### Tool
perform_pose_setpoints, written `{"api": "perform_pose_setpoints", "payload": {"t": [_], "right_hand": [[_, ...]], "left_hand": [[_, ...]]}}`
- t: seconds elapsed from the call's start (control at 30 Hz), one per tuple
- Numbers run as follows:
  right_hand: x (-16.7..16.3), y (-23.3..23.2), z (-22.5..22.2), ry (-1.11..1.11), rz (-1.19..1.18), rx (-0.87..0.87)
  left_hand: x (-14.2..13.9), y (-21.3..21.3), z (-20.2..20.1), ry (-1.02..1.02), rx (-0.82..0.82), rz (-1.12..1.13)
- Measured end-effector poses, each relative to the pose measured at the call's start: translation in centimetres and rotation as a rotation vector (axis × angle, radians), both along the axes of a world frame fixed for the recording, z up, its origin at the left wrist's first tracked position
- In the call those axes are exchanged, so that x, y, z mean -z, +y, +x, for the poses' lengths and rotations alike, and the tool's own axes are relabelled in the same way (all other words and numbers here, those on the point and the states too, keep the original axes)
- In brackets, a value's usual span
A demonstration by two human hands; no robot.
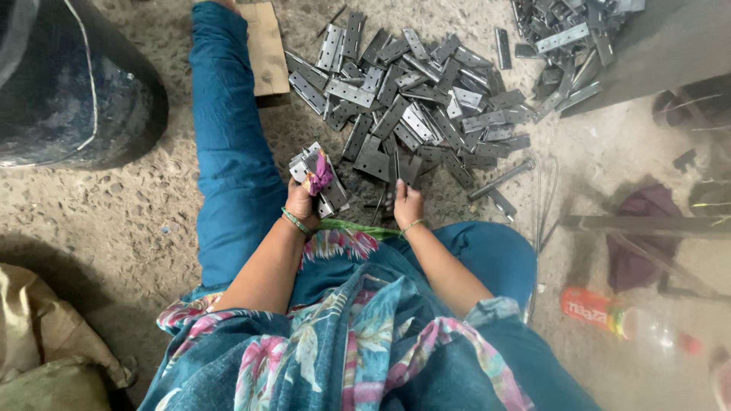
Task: The person sits on the floor and assembles small metal brackets by inserting pins into them. They handle the parts one at a time, using a cloth to hold the brackets while inserting the pins with their other hand.
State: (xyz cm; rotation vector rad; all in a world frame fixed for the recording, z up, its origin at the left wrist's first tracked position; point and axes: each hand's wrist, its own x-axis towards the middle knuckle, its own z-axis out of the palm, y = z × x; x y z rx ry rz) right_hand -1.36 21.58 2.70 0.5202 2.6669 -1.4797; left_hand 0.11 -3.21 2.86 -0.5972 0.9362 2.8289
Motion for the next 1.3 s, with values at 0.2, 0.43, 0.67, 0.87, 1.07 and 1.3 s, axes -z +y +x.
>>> {"api": "perform_pose_setpoints", "payload": {"t": [0.2,0.43,0.67,0.87,1.07,1.3], "right_hand": [[0.4,0.6,-0.2,-0.008,0.082,-0.06],[-4.8,-1.8,1.7,0.391,0.098,-0.439],[-8.6,-4.5,3.5,0.454,0.102,-0.72],[-8.3,-4.1,3.6,0.477,0.141,-0.745],[-7.9,-4.3,4.2,0.482,0.188,-0.724],[-5.5,-2.9,4.1,0.554,0.196,-0.64]], "left_hand": [[0.3,0.1,0.0,0.028,-0.002,-0.033],[1.7,1.5,-0.6,0.06,-0.01,-0.064],[3.6,1.9,-0.9,0.188,-0.015,-0.099],[4.1,2.0,-0.9,0.209,-0.023,-0.071],[4.7,2.1,-1.1,0.223,0.014,-0.104],[4.1,2.2,-1.3,0.261,0.017,-0.153]]}}
